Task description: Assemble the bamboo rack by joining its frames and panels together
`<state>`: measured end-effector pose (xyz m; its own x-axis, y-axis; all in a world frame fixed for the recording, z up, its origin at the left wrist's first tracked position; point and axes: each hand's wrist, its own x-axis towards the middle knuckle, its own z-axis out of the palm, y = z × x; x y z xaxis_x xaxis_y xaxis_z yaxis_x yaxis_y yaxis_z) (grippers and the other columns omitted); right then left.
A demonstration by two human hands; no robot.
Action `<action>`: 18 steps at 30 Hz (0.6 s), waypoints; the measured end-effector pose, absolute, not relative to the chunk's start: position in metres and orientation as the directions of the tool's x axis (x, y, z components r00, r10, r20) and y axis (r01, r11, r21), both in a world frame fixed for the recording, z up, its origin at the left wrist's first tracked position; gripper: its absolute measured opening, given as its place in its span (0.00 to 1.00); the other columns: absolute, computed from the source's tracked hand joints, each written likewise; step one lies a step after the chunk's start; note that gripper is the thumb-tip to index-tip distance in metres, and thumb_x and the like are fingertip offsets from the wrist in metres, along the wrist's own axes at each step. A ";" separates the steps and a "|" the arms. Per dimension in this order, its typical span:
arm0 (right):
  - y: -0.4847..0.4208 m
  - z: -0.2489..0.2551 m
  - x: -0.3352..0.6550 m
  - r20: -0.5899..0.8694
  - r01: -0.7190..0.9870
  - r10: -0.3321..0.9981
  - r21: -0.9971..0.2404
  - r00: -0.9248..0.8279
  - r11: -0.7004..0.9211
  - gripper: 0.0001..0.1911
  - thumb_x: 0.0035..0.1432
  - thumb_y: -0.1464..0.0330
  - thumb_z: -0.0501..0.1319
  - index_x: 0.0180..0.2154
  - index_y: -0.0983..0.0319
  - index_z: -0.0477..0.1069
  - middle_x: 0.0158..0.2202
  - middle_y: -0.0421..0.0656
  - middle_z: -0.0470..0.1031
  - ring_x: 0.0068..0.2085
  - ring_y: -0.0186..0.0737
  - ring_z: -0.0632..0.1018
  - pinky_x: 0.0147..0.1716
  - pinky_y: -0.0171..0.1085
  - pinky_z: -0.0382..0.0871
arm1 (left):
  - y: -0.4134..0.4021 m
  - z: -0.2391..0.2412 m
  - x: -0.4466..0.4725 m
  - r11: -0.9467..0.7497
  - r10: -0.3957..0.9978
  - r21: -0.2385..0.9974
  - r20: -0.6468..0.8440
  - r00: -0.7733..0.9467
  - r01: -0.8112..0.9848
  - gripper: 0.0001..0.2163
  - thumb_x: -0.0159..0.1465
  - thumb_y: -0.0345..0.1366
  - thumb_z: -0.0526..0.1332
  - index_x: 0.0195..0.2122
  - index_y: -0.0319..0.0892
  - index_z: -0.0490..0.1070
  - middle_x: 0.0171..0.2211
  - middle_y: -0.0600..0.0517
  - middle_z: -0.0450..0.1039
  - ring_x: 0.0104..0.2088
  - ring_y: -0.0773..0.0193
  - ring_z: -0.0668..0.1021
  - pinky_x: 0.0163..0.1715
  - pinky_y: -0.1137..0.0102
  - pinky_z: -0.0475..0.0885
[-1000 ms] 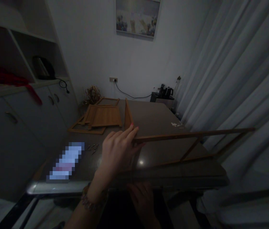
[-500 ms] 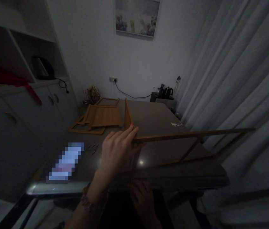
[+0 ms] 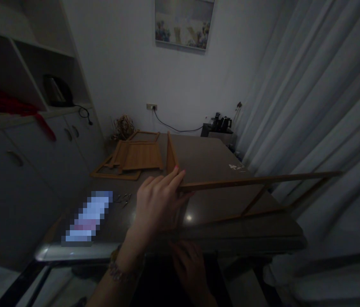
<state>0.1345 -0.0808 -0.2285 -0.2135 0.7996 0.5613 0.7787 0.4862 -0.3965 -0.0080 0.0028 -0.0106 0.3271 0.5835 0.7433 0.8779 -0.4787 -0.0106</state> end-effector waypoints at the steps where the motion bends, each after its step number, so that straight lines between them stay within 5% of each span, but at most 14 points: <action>1: -0.080 -0.231 0.134 0.558 0.770 0.805 -0.417 -0.203 0.483 0.21 0.62 0.72 0.57 0.55 0.52 0.68 0.44 0.43 0.77 0.43 0.44 0.77 0.43 0.44 0.73 | 0.003 -0.011 -0.008 -0.479 0.585 -0.009 0.743 0.327 0.878 0.22 0.60 0.49 0.62 0.53 0.45 0.69 0.53 0.52 0.74 0.37 0.57 0.81 0.34 0.59 0.71; 18: -0.076 -0.243 0.136 0.676 0.614 0.732 -0.543 -0.086 0.573 0.19 0.60 0.76 0.55 0.51 0.55 0.70 0.42 0.43 0.80 0.41 0.39 0.81 0.41 0.35 0.77 | 0.002 -0.010 -0.008 -0.482 0.589 -0.010 0.736 0.333 0.876 0.23 0.60 0.49 0.61 0.53 0.45 0.69 0.53 0.52 0.74 0.38 0.57 0.81 0.35 0.59 0.72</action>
<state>0.1360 -0.0765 -0.2431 -0.0863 0.7319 0.6759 0.6137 0.5735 -0.5426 -0.0082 0.0025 -0.0098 0.3325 0.5892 0.7364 0.8760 -0.4823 -0.0096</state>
